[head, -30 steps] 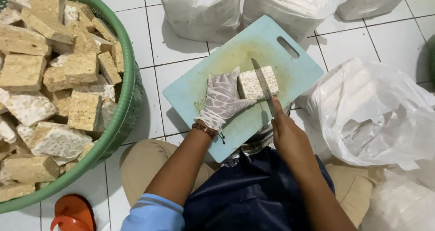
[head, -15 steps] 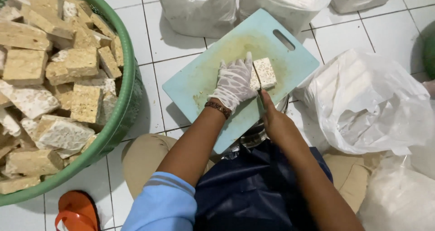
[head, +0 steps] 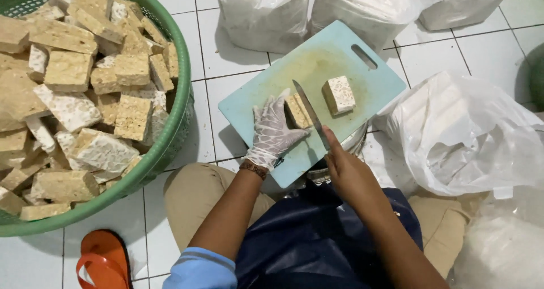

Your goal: Cutting blocks of tempeh into smaller pieces on a cutting board using a knife while sitting on the floor.

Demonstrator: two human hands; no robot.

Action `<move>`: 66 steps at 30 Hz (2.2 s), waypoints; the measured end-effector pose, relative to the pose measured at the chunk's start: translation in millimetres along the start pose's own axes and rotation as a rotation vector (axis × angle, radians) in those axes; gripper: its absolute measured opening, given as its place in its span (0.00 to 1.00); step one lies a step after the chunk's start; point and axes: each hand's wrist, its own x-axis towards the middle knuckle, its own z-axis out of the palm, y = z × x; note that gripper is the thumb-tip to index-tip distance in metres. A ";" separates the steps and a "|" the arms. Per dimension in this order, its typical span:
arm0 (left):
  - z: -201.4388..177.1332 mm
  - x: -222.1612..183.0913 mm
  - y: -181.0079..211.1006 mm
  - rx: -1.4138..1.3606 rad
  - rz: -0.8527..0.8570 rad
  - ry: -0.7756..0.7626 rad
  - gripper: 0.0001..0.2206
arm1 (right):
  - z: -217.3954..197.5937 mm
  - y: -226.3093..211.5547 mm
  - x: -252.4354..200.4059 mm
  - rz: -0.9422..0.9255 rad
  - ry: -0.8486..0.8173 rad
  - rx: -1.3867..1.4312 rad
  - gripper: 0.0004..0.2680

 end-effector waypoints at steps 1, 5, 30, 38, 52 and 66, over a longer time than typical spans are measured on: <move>1.0 1.0 0.9 0.030 -0.010 0.005 0.47 | 4.1 1.6 2.3 -0.014 0.006 -0.020 0.23; 9.2 4.2 -7.1 0.082 -0.013 0.003 0.49 | 13.2 -1.6 4.7 -0.043 0.010 -0.067 0.23; 30.4 64.8 -17.6 0.365 0.259 -0.074 0.15 | 50.5 38.9 8.3 -0.092 -0.040 -0.242 0.28; -201.0 -89.6 29.7 -1.095 0.030 0.289 0.28 | 6.9 112.5 -8.8 0.223 -0.092 -0.008 0.28; -254.1 -150.6 -113.0 0.029 0.262 0.790 0.21 | 13.0 92.3 6.3 0.225 -0.094 -0.051 0.27; -151.7 -94.8 -20.7 0.239 0.242 0.900 0.26 | -25.6 101.6 11.6 0.337 0.144 0.096 0.25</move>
